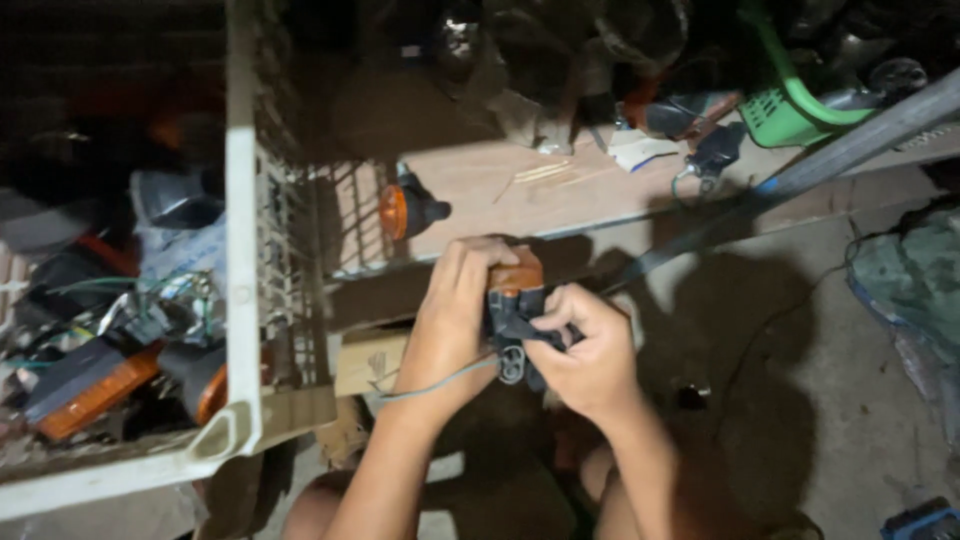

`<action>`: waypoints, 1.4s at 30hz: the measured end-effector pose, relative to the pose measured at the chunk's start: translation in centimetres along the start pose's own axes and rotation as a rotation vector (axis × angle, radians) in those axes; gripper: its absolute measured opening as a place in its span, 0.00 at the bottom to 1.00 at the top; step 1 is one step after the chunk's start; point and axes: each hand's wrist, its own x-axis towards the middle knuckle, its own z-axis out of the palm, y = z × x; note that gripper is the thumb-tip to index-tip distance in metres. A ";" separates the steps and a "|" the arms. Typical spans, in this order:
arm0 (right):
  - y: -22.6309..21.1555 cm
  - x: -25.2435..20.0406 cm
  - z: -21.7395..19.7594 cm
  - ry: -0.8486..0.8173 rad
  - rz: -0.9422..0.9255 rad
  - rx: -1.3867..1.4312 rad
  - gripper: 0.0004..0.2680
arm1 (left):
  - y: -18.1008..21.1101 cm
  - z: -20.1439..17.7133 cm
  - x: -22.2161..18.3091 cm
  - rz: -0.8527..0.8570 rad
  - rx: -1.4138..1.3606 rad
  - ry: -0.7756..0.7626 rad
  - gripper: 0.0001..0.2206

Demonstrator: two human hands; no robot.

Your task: Cleaning and inspecting a motorcycle turn signal assembly and its wiring

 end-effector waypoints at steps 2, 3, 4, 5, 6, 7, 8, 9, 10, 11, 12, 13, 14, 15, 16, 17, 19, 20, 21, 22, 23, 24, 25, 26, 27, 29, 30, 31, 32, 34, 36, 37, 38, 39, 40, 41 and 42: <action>-0.6 0.3 -0.2 0.063 -0.039 0.000 0.07 | -0.3 1.2 -0.1 -0.013 -0.058 -0.010 0.33; -1.0 0.4 -0.2 0.112 -0.077 0.006 0.07 | -0.4 1.7 -0.3 -0.038 -0.110 -0.014 0.33; -0.5 0.5 -0.3 0.113 -0.075 0.005 0.07 | -0.3 1.7 -0.3 -0.039 -0.111 -0.016 0.33; 0.0 0.6 -0.3 0.106 -0.038 0.069 0.07 | -0.2 1.7 -0.2 -0.051 -0.115 -0.007 0.32; 0.5 0.8 -0.4 0.099 0.000 0.133 0.07 | -0.1 1.6 -0.1 -0.063 -0.118 0.002 0.31; 0.9 1.1 -0.3 0.098 0.003 0.134 0.07 | -0.1 1.6 -0.1 -0.066 -0.117 0.000 0.31; 1.3 1.4 -0.2 0.115 0.000 0.225 0.07 | -0.2 1.7 -0.2 -0.103 -0.138 0.007 0.30; 1.7 1.8 -0.1 0.134 -0.004 0.314 0.08 | -0.3 1.7 -0.1 -0.138 -0.160 0.013 0.30; 1.5 2.0 -0.5 0.137 -0.002 0.314 0.08 | -0.4 1.9 -0.2 -0.138 -0.161 0.010 0.30; 1.2 2.3 -0.8 0.158 -0.024 0.362 0.09 | -0.6 2.0 -0.2 -0.167 -0.184 0.024 0.31; 0.8 2.6 -1.1 0.180 -0.046 0.410 0.09 | -0.8 2.1 -0.2 -0.196 -0.206 0.039 0.32; 0.9 2.8 -1.4 0.177 -0.049 0.415 0.09 | -0.7 2.0 -0.2 -0.196 -0.201 0.043 0.32; 0.9 3.0 -1.6 0.179 -0.059 0.431 0.09 | -0.5 1.9 -0.1 -0.224 -0.216 0.056 0.32; 1.0 3.0 -2.0 0.185 -0.064 0.443 0.08 | -0.3 1.9 -0.1 -0.253 -0.236 0.065 0.32; 0.6 3.3 -2.1 0.185 -0.064 0.443 0.08 | -0.3 1.9 -0.1 -0.254 -0.236 0.065 0.32; 0.2 3.5 -2.2 0.172 -0.102 0.427 0.08 | -0.3 1.9 -0.1 -0.273 -0.246 0.072 0.32; -0.3 3.6 -2.4 0.160 -0.140 0.411 0.09 | -0.2 1.8 0.1 -0.292 -0.257 0.080 0.33; -0.3 3.6 -2.5 0.154 -0.088 0.485 0.08 | -0.1 1.7 0.2 -0.306 -0.275 0.087 0.34; -0.4 3.6 -2.5 0.147 -0.038 0.559 0.08 | 0.0 1.6 0.4 -0.319 -0.292 0.095 0.35; 0.2 3.5 -2.5 0.147 -0.039 0.559 0.08 | -0.2 1.7 0.3 -0.317 -0.291 0.096 0.35; 0.8 3.5 -2.5 0.149 -0.047 0.537 0.06 | -0.5 1.8 0.3 -0.363 -0.345 0.114 0.35; 1.5 3.5 -2.5 0.151 -0.054 0.514 0.04 | -0.8 1.9 0.2 -0.409 -0.400 0.131 0.34; 1.4 3.3 -2.4 0.150 -0.055 0.515 0.04 | -0.5 1.7 0.4 -0.408 -0.399 0.132 0.34; 1.4 3.2 -2.4 0.115 -0.019 0.479 0.04 | -0.2 1.6 0.5 -0.476 -0.461 0.127 0.37; 1.4 2.9 -2.4 0.081 0.018 0.442 0.05 | 0.1 1.4 0.6 -0.546 -0.523 0.120 0.40; 1.1 2.7 -2.0 0.063 0.032 0.413 0.05 | -0.3 1.4 0.6 -0.542 -0.540 0.116 0.40; 1.0 2.6 -1.9 0.046 0.045 0.385 0.05 | -0.5 1.5 0.5 -0.538 -0.557 0.112 0.41; 1.4 2.4 -1.9 0.046 0.046 0.384 0.05 | -0.5 1.4 0.6 -0.539 -0.558 0.112 0.41; 1.8 2.2 -1.9 -0.005 0.065 0.372 0.06 | -0.4 1.4 0.6 -0.528 -0.560 0.111 0.40; 1.2 2.2 -1.8 -0.055 0.083 0.361 0.06 | -0.4 1.4 0.6 -0.517 -0.560 0.110 0.39; -0.7 2.4 -1.8 -0.158 0.129 0.212 0.05 | -0.5 1.7 0.7 -0.480 -0.520 0.112 0.36; -0.3 2.3 -1.6 -0.157 0.130 0.211 0.05 | -0.9 1.7 0.4 -0.480 -0.522 0.110 0.36; 0.0 2.1 -1.3 -0.165 0.154 0.176 0.04 | -1.3 1.6 0.1 -0.394 -0.383 0.081 0.36; 0.3 2.0 -0.9 -0.175 0.176 0.141 0.04 | -1.7 1.6 -0.2 -0.307 -0.244 0.055 0.36; -0.1 2.0 -0.9 -0.176 0.175 0.141 0.04 | -1.8 1.7 -0.3 -0.307 -0.244 0.056 0.36; -0.5 2.0 -0.9 -0.145 0.187 0.112 0.04 | -1.8 1.7 -0.3 -0.265 -0.213 0.058 0.36; -0.9 2.0 -0.8 -0.114 0.199 0.083 0.04 | -1.9 1.8 -0.4 -0.224 -0.181 0.059 0.37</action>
